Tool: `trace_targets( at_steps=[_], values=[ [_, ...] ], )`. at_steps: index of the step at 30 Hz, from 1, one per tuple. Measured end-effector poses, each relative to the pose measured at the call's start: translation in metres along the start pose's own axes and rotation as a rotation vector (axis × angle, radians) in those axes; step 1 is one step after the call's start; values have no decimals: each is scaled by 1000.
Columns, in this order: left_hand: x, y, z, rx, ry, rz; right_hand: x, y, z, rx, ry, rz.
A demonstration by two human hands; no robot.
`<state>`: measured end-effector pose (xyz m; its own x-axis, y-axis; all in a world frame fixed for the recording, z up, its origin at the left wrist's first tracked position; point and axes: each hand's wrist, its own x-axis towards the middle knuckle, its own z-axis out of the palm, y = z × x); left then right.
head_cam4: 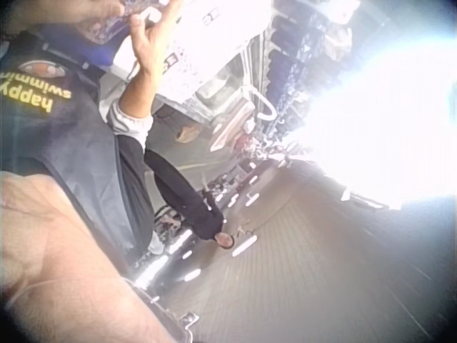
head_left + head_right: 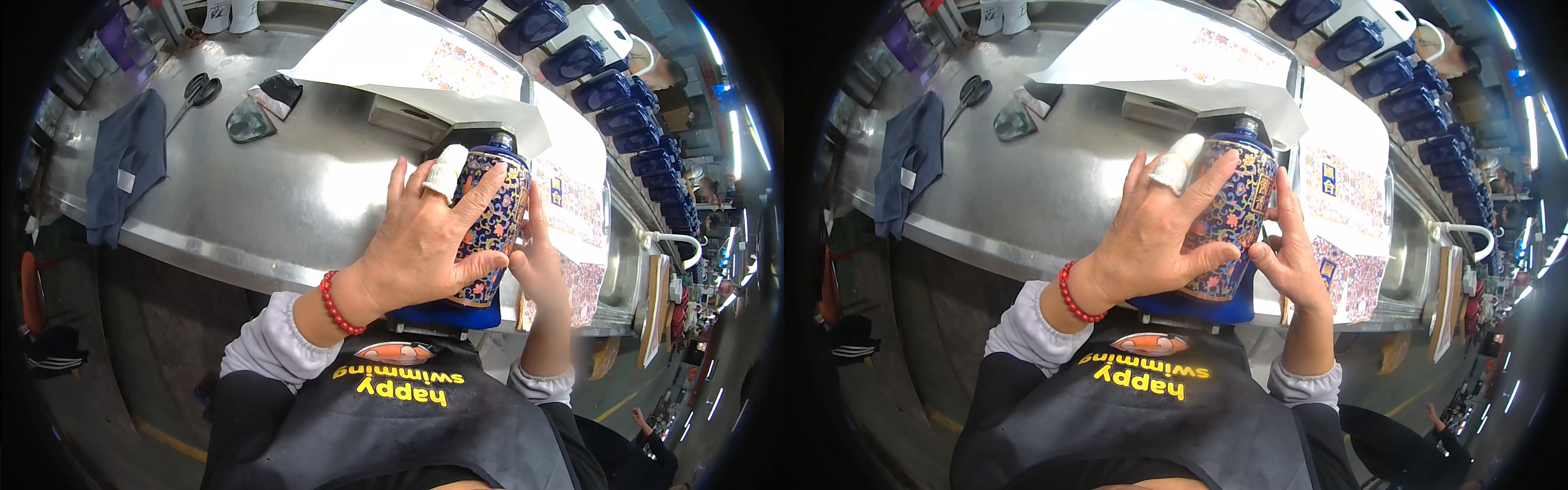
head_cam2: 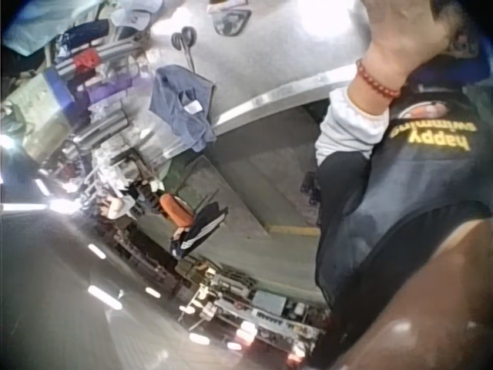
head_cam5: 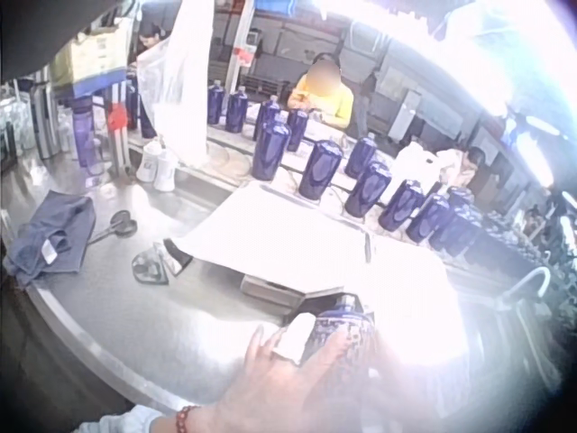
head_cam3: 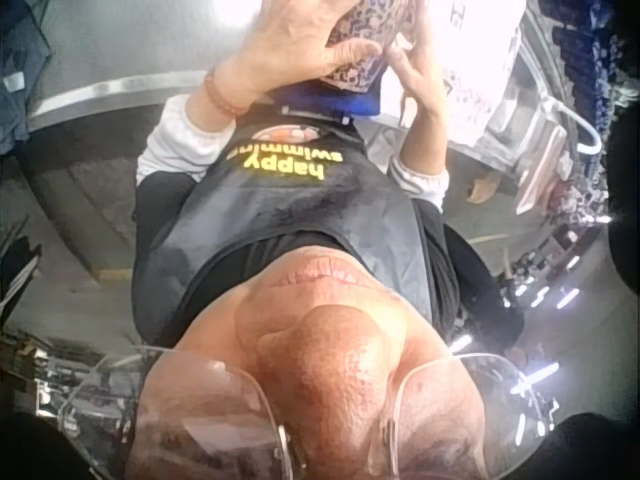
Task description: The person applies decorative stickers to a blue bottle, using a green squeegee to smooth the surface and a blue cloth to wipe it. They rotate the bottle to cover different sides and continue smoothing the applied stickers.
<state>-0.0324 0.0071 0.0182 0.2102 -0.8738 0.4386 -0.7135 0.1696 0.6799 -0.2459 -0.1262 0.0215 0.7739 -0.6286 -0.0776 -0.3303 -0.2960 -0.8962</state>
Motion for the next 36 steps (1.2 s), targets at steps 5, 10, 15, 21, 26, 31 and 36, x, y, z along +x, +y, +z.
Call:
trace_targets(
  at_steps=[5, 10, 15, 21, 26, 31, 36],
  values=[
    [1, 1, 1, 12, 37, 31, 2, 6, 0, 22, 6, -13],
    [2, 1, 1, -3, -3, 13, 3, 8, 2, 52, -6, -47],
    [4, 4, 0, 2, 18, 40, 2, 2, -1, 6, -8, -32],
    [15, -2, -8, -27, -37, 71, 7, -5, -6, -64, 51, -140],
    [18, 0, -8, -47, -53, 111, 13, -3, -7, -53, -17, -168],
    [18, -1, -6, -10, -39, 129, 13, 3, -7, 8, -25, -170],
    [16, -5, -3, -12, -76, 119, 15, 7, -6, 27, -29, -196]
  ],
)
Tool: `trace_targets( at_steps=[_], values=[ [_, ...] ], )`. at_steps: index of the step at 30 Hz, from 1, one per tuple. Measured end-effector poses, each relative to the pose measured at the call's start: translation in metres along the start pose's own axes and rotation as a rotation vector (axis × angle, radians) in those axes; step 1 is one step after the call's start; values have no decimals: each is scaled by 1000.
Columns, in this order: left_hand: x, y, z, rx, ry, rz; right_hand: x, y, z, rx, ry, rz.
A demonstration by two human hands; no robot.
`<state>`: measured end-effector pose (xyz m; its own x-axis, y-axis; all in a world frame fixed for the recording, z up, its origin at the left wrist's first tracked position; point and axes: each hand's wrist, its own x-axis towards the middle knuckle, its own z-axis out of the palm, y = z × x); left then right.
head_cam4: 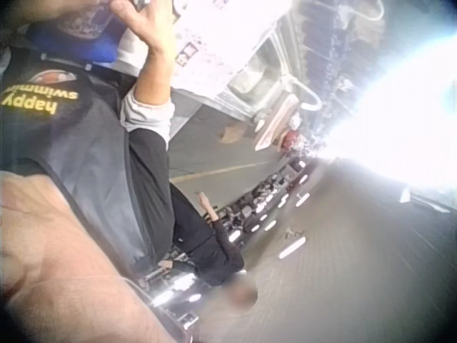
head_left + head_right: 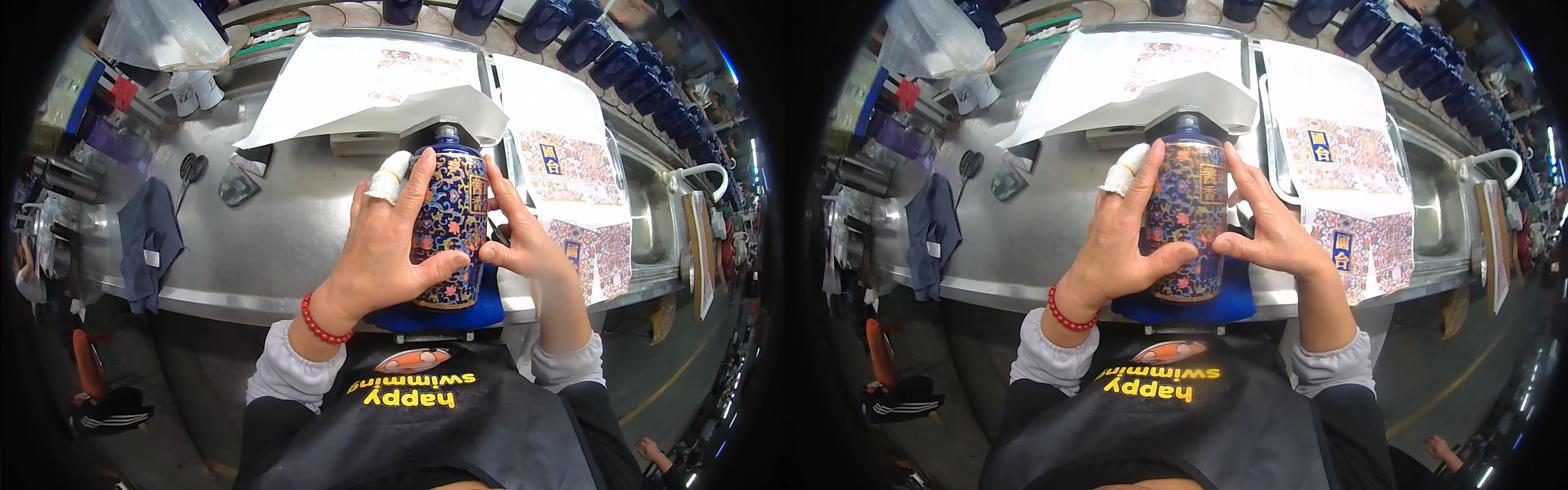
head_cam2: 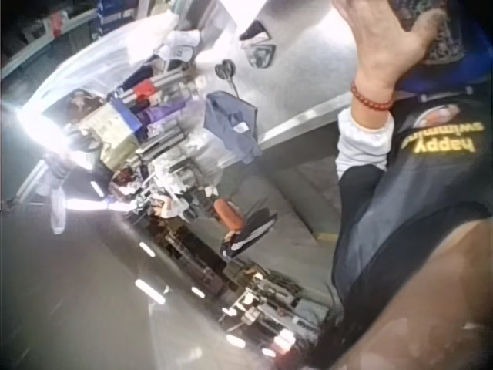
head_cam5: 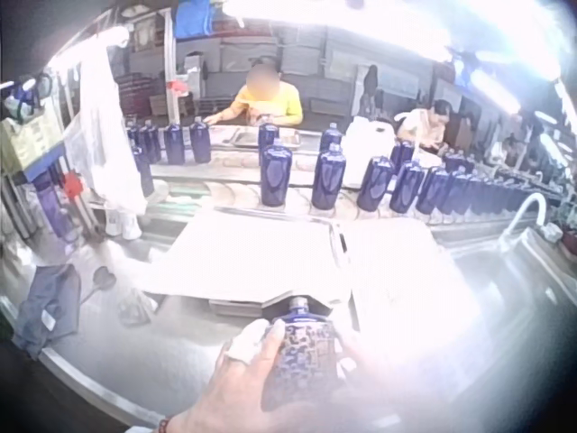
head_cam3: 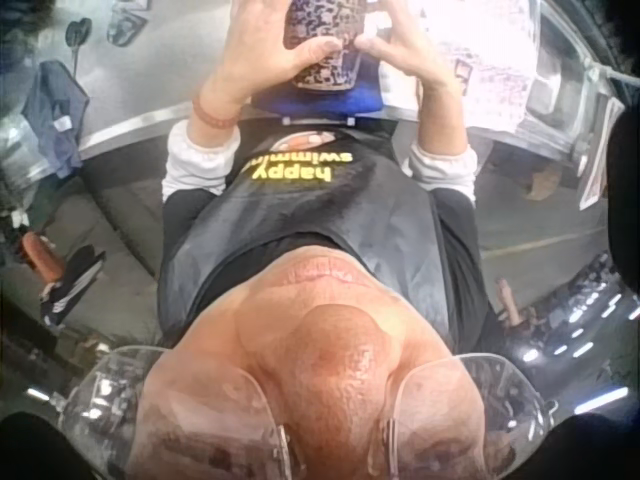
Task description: The person applies decorative stickers to a blue bottle, using a green squeegee to smooth the surface and a blue cloth to wipe it. They rotate the bottle to cover different sides and continue smoothing the applied stickers.
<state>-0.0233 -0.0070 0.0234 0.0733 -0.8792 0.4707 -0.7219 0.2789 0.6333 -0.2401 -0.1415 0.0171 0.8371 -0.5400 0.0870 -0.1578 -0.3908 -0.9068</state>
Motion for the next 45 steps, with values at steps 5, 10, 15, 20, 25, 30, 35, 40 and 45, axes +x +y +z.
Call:
trace_targets(
  at_steps=[5, 10, 15, 20, 25, 30, 35, 40, 45],
  values=[
    [1, -4, 2, -19, -12, 30, -3, -3, -2, -16, -11, -32],
    [2, -6, -11, -12, -83, 73, -7, -5, -7, -41, 34, -78],
    [4, -14, -22, 74, -240, 135, -9, 6, -7, -129, -70, -79],
    [5, -13, -23, 99, -287, 140, -10, 15, -2, -147, -44, -183],
    [7, -13, -24, 120, -304, 130, -9, 20, -1, -154, -58, -189],
    [7, -14, -24, 135, -303, 169, -9, 23, -1, -200, -51, -228],
    [9, -15, -25, 115, -315, 169, -9, 23, -2, -202, -61, -213],
    [9, -13, -26, 148, -337, 140, -8, 24, -2, -149, -87, -216],
    [10, -11, -28, 153, -321, 183, -9, 29, -3, -126, -111, -183]
  ],
)
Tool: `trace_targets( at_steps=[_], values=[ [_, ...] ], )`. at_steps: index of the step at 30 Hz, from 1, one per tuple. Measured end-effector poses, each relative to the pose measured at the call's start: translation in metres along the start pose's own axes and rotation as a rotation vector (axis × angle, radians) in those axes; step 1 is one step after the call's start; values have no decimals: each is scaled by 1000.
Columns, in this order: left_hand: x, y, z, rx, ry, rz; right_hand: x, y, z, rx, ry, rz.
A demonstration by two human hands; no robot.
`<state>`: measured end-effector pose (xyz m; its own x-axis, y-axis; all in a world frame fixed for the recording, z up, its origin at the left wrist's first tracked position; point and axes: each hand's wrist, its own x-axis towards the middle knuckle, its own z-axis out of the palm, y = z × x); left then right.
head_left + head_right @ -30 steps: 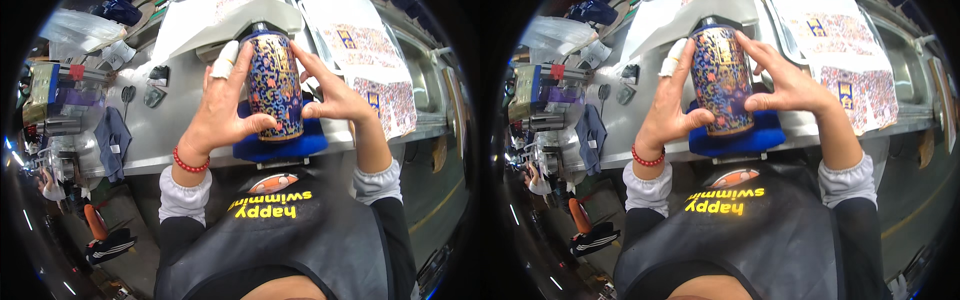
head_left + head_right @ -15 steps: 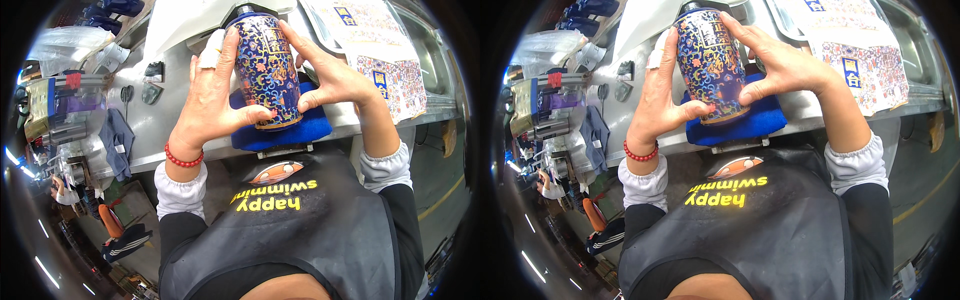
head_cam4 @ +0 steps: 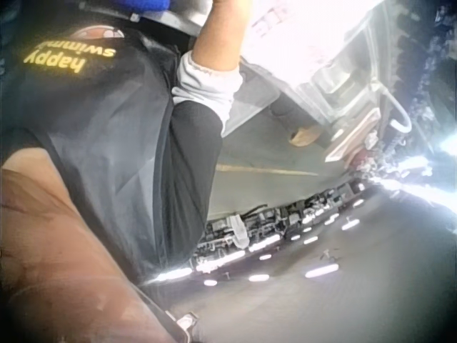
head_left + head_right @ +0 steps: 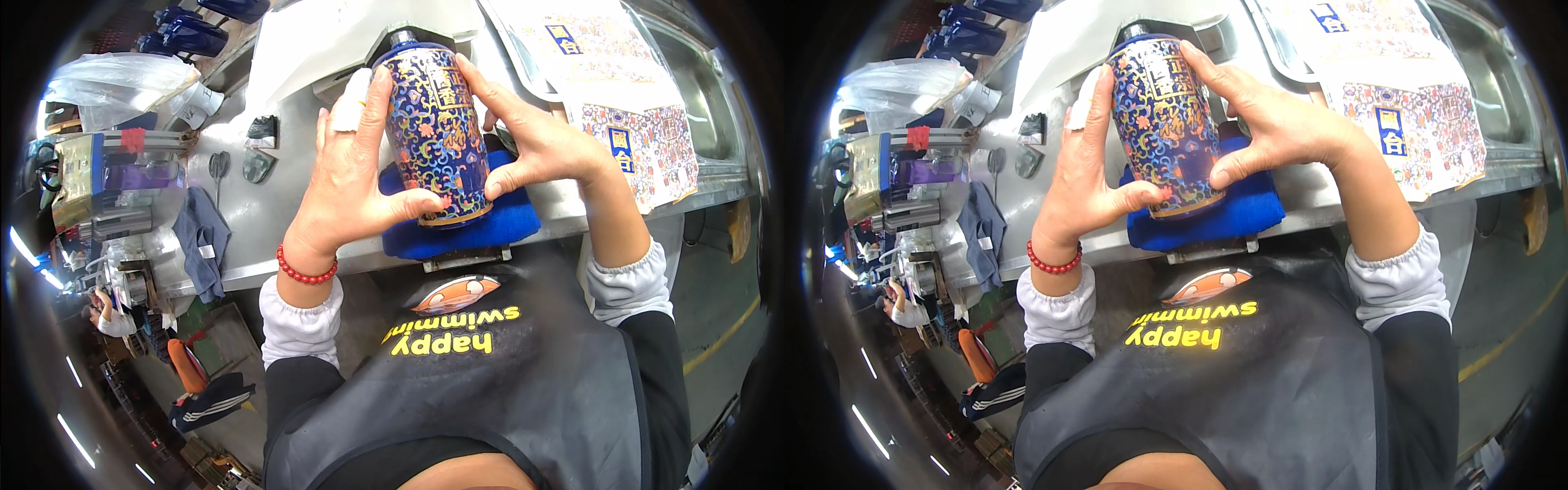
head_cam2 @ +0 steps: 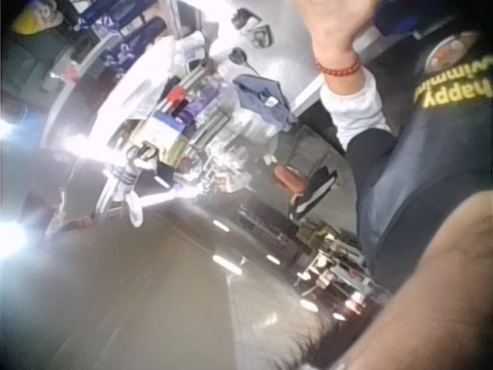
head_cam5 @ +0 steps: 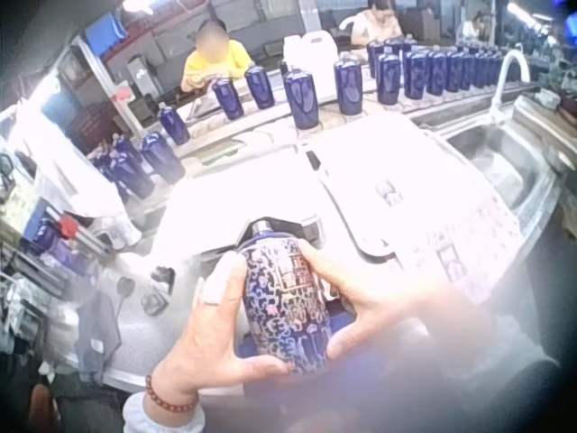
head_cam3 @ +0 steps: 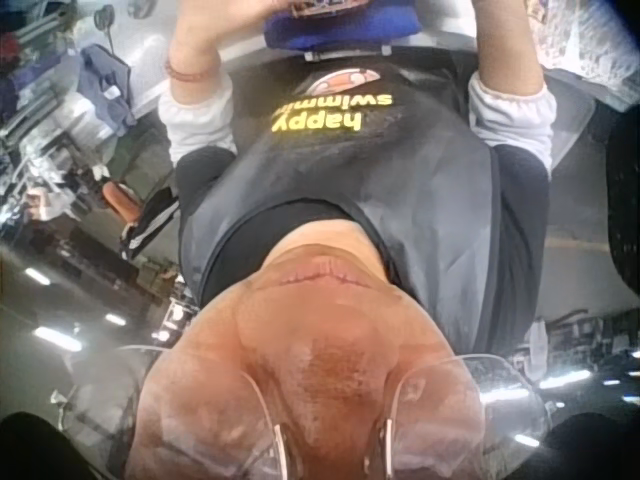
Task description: The person applies decorative stickers to a blue bottle, using a green squeegee to smooth the surface and a blue cloth to wipe it. They rotate the bottle to cover different sides and continue smoothing the applied stickers.
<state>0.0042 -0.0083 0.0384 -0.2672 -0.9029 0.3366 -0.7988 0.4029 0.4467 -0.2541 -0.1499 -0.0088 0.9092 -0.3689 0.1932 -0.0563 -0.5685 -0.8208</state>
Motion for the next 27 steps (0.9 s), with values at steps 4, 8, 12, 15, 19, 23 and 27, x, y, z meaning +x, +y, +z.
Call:
trace_targets(
  at_steps=[4, 8, 12, 15, 19, 23, 27],
  values=[
    [-2, 1, 0, -5, 7, -10, 3, 1, 1, 11, -9, -23],
    [-3, 2, -2, 33, -27, -52, 3, -8, -3, -33, 2, -4],
    [-12, 25, -7, -27, 16, -88, -15, -21, -5, 89, 136, 113],
    [-28, 60, 10, 154, 39, -145, -29, -22, 8, 423, 331, 304],
    [-38, 67, 40, 130, 225, -156, -40, -16, 33, 638, 500, 291],
    [-46, 50, 51, -122, 290, -163, -53, -17, 45, 423, 564, 290],
    [-56, 42, 57, -221, 243, -214, -59, -26, 43, 162, 439, 228]
  ],
)
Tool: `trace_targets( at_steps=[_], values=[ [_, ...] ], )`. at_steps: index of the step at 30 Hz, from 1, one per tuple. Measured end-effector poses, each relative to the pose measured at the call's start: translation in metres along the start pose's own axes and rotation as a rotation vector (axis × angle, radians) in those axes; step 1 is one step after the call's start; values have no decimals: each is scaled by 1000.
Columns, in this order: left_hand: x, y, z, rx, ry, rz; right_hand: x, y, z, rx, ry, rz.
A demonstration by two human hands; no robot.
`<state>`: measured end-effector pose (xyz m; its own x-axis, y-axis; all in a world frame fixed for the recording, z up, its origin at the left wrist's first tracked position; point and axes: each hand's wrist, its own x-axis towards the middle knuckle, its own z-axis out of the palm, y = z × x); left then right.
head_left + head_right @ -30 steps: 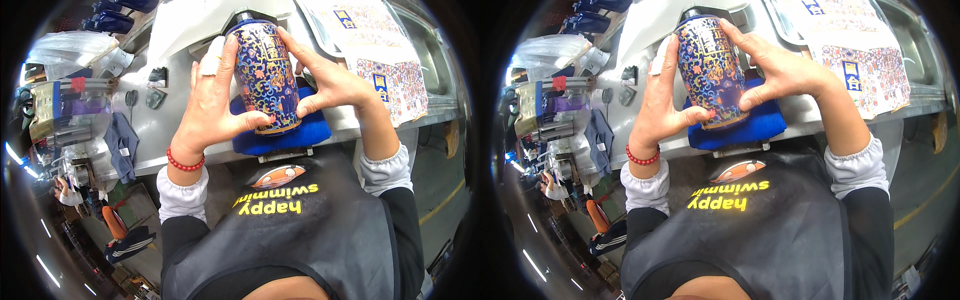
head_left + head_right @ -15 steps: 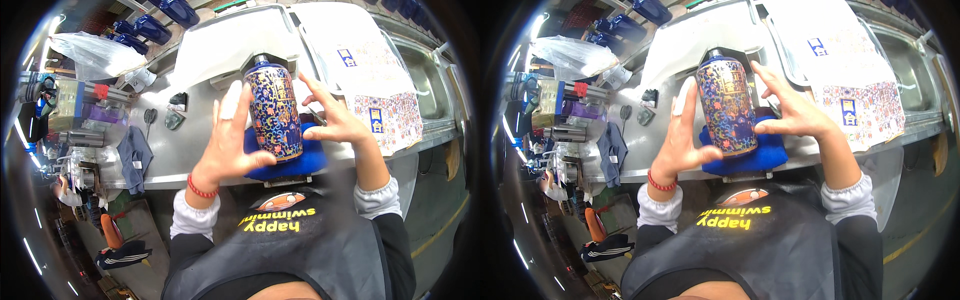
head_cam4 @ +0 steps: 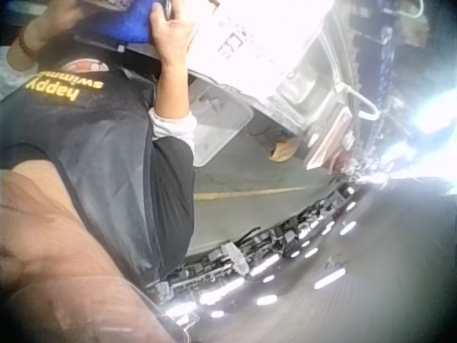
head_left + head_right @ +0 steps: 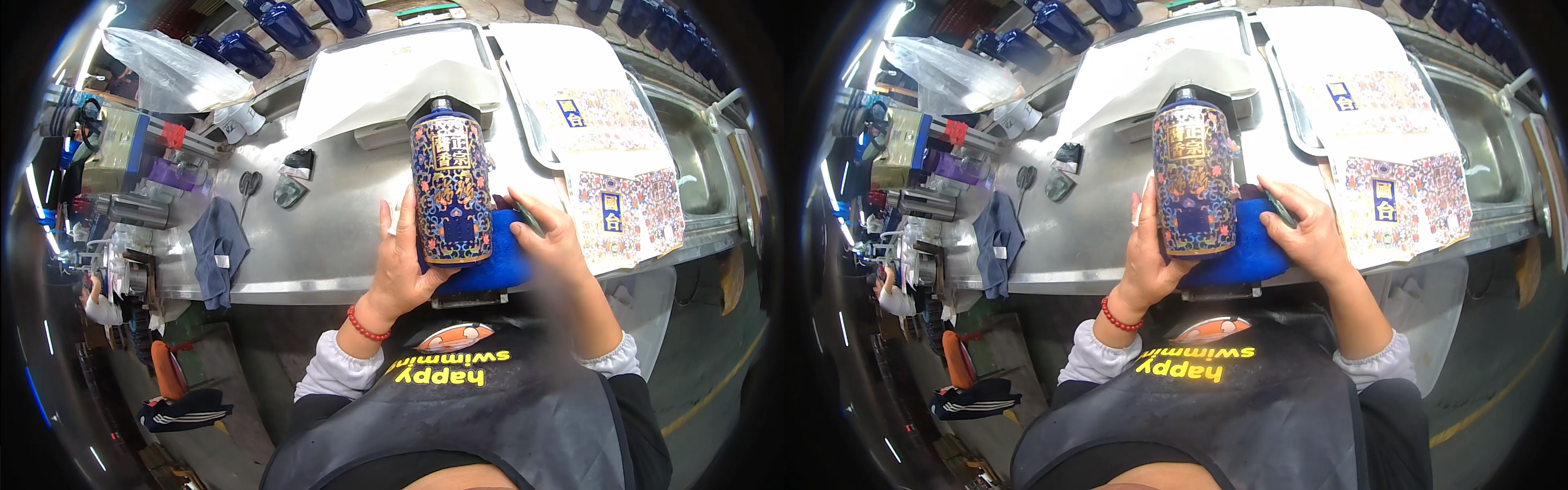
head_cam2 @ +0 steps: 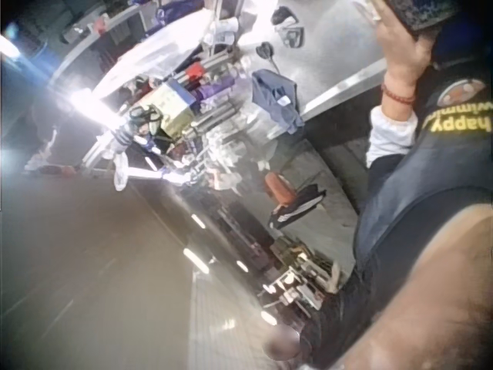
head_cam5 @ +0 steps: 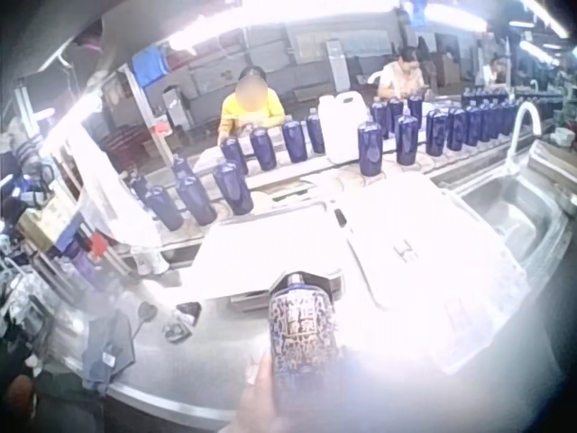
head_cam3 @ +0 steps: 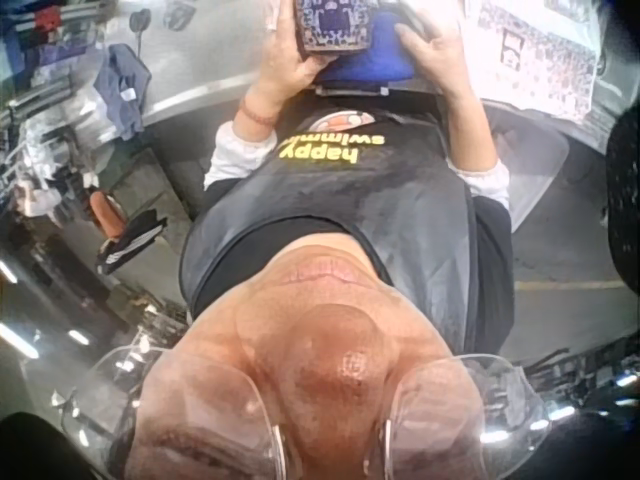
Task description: The person applies decorative stickers to a blue bottle, using a green squeegee to smooth the surface and a blue cloth to wipe it. They rotate the bottle to cover different sides and continue smoothing the applied stickers.
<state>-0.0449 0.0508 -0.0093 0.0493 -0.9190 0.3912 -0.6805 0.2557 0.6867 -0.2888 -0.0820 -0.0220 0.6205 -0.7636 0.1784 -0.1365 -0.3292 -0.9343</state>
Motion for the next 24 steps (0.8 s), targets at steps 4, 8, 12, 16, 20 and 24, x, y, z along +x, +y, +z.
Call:
trace_targets(
  at_steps=[4, 8, 12, 16, 20, 24],
  values=[
    [-5, -8, 2, 15, -75, -45, 7, -12, -15, 8, 115, 158],
    [-3, -6, -1, 188, -127, -33, 12, -22, -21, -211, 177, -170],
    [-1, 9, -5, 411, 29, 85, 5, -26, -7, -223, 87, -154],
    [1, 10, -3, 302, -19, 101, -4, -28, 4, -226, 81, -170],
    [-3, 1, 2, 45, 0, 43, -14, -30, 4, -326, 7, -326],
    [-7, 6, 4, 187, 119, 161, -22, -31, 13, -416, -30, -396]
  ],
)
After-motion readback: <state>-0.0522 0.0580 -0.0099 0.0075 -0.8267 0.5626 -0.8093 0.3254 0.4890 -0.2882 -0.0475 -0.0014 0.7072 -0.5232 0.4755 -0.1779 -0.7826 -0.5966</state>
